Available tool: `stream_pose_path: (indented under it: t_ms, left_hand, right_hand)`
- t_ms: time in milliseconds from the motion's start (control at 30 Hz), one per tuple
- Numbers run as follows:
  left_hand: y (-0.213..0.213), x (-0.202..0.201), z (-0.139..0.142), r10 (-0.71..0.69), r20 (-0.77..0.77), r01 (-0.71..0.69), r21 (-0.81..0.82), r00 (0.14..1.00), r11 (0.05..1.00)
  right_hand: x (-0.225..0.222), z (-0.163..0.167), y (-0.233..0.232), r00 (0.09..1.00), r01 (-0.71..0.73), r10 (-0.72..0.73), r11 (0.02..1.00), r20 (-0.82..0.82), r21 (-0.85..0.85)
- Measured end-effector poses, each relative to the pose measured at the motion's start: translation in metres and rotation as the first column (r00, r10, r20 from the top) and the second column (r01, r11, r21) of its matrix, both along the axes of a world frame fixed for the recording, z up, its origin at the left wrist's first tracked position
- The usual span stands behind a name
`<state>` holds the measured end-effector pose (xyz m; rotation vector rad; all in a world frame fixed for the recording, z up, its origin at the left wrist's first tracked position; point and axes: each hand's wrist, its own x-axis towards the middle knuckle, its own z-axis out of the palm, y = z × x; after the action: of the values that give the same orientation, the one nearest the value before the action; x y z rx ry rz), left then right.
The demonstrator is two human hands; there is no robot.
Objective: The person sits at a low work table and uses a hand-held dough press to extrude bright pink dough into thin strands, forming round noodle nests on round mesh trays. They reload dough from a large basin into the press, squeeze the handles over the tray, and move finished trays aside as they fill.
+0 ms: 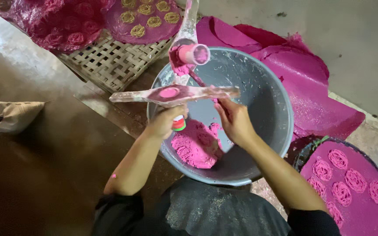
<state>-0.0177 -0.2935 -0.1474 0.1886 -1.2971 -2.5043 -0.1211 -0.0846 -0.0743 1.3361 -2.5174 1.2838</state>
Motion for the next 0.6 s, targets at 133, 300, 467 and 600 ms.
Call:
stream_pose_path:
  t_ms: [133, 300, 467, 600]
  left_hand:
    - [0.014, -0.001, 0.012, 0.065, -0.069, -0.076, -0.181, 0.996, 0.981]
    - [0.027, 0.000, 0.036, 0.041, 0.010, -0.035, -0.360, 0.999, 0.932]
    - [0.034, 0.000, 0.044, 0.038, -0.105, -0.081, -0.440, 0.994, 0.894]
    - [0.002, 0.007, 0.038, 0.173, -0.142, -0.222, -0.498, 0.975, 0.839]
  right_hand:
    - [0.006, -0.012, -0.008, 0.997, 0.032, -0.027, 0.997, 0.071, -0.064]
    - [-0.003, -0.036, -0.018, 0.998, -0.034, 0.044, 0.982, 0.046, -0.188]
    - [-0.023, -0.065, -0.016, 0.994, -0.105, 0.110, 0.971, 0.012, -0.216]
    - [-0.018, -0.067, 0.003, 0.966, -0.064, 0.016, 0.982, 0.259, 0.178]
